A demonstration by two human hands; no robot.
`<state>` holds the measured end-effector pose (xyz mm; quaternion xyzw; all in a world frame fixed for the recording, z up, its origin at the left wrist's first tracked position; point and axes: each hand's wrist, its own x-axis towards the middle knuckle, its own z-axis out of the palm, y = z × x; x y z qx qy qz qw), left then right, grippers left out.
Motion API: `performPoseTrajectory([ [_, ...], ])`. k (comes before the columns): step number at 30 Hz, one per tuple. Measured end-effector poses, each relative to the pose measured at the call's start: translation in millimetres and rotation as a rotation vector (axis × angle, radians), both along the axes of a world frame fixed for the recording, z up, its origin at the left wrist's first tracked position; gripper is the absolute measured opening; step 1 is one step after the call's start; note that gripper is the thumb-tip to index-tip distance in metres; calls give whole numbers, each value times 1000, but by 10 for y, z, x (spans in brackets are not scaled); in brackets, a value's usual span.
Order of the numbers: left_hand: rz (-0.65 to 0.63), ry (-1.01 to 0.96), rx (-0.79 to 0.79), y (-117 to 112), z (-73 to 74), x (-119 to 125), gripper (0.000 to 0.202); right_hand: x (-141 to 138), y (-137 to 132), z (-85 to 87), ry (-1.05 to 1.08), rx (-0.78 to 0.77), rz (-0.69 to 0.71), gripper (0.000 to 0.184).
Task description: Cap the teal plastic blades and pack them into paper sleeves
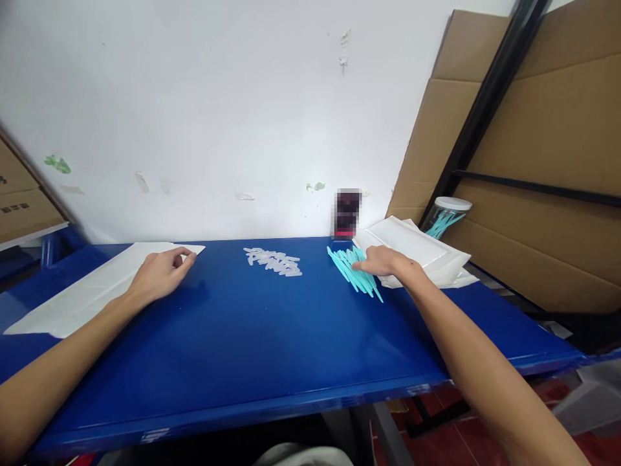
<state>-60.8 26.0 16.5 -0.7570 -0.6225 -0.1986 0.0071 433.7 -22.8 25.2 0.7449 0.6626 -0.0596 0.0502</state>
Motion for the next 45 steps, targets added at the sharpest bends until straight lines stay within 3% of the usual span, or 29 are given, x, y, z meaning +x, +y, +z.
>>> performPoseTrajectory([
  [5,-107,34,-9,38,-60,-12,44,-52,11,-25,21,-3,-4,46],
  [13,-235,43,-77,82,-120,-39,46,-229,-9,-55,30,-5,-72,53],
  [24,-288,39,-115,77,-127,-35,46,-372,9,-147,12,28,-98,54],
  [33,-304,28,-103,60,-118,-24,46,-465,-76,0,-92,140,-72,48],
  [37,-283,25,-30,64,-110,-20,44,-895,-300,80,-141,241,116,42],
  [41,-258,-20,45,16,-70,17,43,-1538,-583,24,-170,227,572,32],
  [45,-320,-84,64,-64,-30,71,47,-1938,-703,-89,-122,225,795,29],
])
